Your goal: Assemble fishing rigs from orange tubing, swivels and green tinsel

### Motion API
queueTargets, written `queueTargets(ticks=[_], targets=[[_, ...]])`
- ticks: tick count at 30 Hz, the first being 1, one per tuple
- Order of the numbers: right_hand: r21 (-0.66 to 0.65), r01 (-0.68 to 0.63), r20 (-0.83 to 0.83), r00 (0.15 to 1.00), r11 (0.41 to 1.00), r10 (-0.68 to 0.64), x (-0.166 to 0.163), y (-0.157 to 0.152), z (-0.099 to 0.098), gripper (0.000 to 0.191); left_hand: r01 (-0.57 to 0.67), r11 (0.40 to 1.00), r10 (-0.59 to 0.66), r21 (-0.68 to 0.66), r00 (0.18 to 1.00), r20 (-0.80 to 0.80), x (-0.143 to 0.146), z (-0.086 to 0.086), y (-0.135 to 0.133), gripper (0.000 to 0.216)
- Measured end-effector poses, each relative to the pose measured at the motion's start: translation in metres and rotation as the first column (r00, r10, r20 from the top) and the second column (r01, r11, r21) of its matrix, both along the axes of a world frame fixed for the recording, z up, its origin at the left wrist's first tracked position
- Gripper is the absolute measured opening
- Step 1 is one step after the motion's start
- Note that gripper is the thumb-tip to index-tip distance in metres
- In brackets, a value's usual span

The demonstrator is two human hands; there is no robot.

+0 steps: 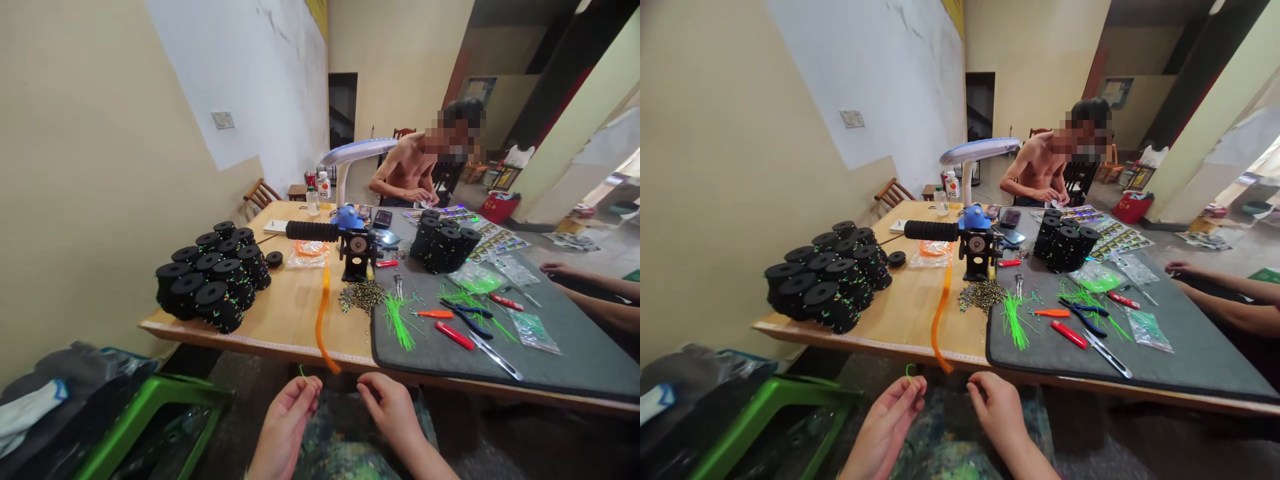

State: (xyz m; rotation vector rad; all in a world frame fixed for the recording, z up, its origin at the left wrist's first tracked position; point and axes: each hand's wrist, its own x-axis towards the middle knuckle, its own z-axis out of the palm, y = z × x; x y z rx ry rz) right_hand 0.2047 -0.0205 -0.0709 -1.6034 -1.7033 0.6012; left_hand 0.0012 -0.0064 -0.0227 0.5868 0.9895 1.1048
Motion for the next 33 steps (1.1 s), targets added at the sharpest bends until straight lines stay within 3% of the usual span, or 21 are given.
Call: queueTargets(ticks=[7, 10, 16, 24, 30, 33], targets=[[-0.087, 0.044, 0.093, 0.995, 0.995, -0.036, -0.016, 0.015, 0.007, 0.022, 0.015, 0.999, -0.019, -0.028, 0.986, -0.168, 0.004, -0.023, 0.005, 0.034], [-0.064, 0.04, 0.125, 0.992, 0.997, -0.032, -0.02, 0.018, 0.005, 0.022, 0.062, 0.998, -0.066, -0.028, 0.98, -0.188, 0.006, -0.03, 0.009, 0.032], [0.068, 0.027, 0.134, 0.99, 0.997, -0.036, -0.022, 0.033, 0.017, 0.026, 0.16, 0.987, -0.157, 0.011, 0.976, -0.149, 0.018, -0.034, 0.014, 0.032], [0.027, 0.042, 0.08, 0.996, 0.999, -0.044, -0.022, 0.031, 0.016, 0.03, 0.181, 0.983, -0.177, 0.04, 0.98, -0.087, 0.027, -0.042, 0.024, 0.029], [-0.049, 0.044, -0.043, 0.998, 0.998, -0.046, -0.022, 0.034, 0.014, 0.034, 0.153, 0.987, -0.147, 0.04, 0.98, -0.134, 0.02, -0.039, 0.026, 0.029], [-0.057, 0.035, -0.025, 0.999, 0.998, -0.037, -0.024, 0.038, 0.02, 0.032, 0.141, 0.989, -0.132, 0.043, 0.977, -0.169, 0.014, -0.038, 0.029, 0.029]])
